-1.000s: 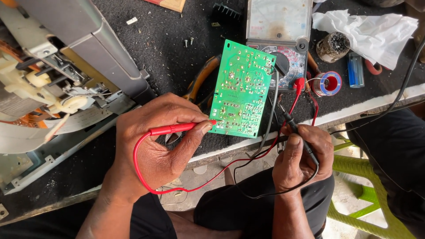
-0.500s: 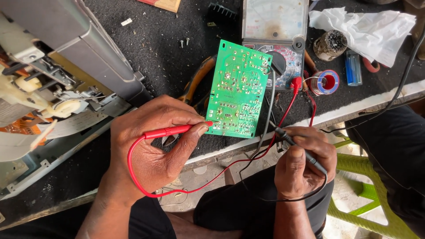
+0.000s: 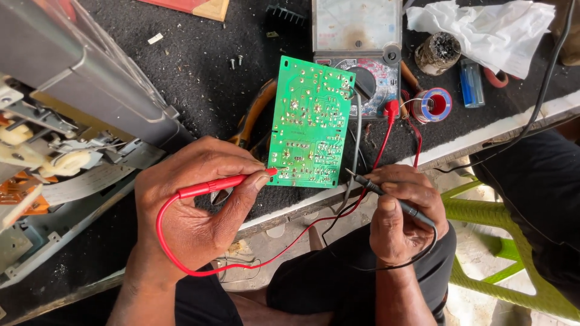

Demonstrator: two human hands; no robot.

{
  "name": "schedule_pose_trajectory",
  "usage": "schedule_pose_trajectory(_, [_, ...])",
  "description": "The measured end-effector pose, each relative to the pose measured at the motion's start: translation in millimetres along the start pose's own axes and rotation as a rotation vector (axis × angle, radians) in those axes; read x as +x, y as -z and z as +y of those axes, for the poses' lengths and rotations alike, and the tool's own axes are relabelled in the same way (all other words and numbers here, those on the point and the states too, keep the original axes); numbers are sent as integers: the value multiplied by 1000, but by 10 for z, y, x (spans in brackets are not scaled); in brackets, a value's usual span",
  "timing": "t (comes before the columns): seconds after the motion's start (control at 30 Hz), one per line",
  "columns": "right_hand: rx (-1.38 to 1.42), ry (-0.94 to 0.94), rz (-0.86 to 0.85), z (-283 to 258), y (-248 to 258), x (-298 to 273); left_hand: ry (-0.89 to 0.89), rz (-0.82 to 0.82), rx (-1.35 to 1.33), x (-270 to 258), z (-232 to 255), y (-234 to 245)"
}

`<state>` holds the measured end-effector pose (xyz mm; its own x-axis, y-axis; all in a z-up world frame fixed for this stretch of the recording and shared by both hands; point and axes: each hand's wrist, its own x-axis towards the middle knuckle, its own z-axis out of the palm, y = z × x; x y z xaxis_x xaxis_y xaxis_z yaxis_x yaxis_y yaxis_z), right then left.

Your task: The person uses a multimeter to test various points on a green circuit board. They hold the board steady with one hand while moving the red and black probes across different solder points and components.

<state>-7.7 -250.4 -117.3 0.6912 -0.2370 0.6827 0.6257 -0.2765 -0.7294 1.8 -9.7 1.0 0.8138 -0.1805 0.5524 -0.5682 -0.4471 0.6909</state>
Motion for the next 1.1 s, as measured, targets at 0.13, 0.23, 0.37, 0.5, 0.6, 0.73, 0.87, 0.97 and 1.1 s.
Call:
schedule_pose_trajectory(0.13, [-11,-32,14,54,39,-41,6,-15,17,-5,-6,-9])
schedule_pose_trajectory(0.23, [-16,-34,-16,55,59,-32,13,-15,29,2,7,-16])
schedule_pose_trajectory(0.37, [-35,-48,-27,36,50,-19,30,-16,27,1,15,-21])
schedule_pose_trajectory(0.5, [-73,-84,-7,12,55,-16,26,-17,47,12,21,-25])
schedule_pose_trajectory(0.6, [-70,-101,-4,19,68,-35,37,-11,49,6,26,-32])
schedule_pose_trajectory(0.73, [-99,-109,-3,38,75,-46,31,-19,50,10,22,-33])
schedule_pose_trajectory(0.87, [-81,-98,-27,44,68,-19,26,-12,42,12,22,-28])
schedule_pose_trajectory(0.97, [-115,-94,-30,44,76,-16,31,-15,42,3,18,-30])
schedule_pose_trajectory(1.1, [-114,-86,-21,64,77,-19,29,-21,44,12,27,-31])
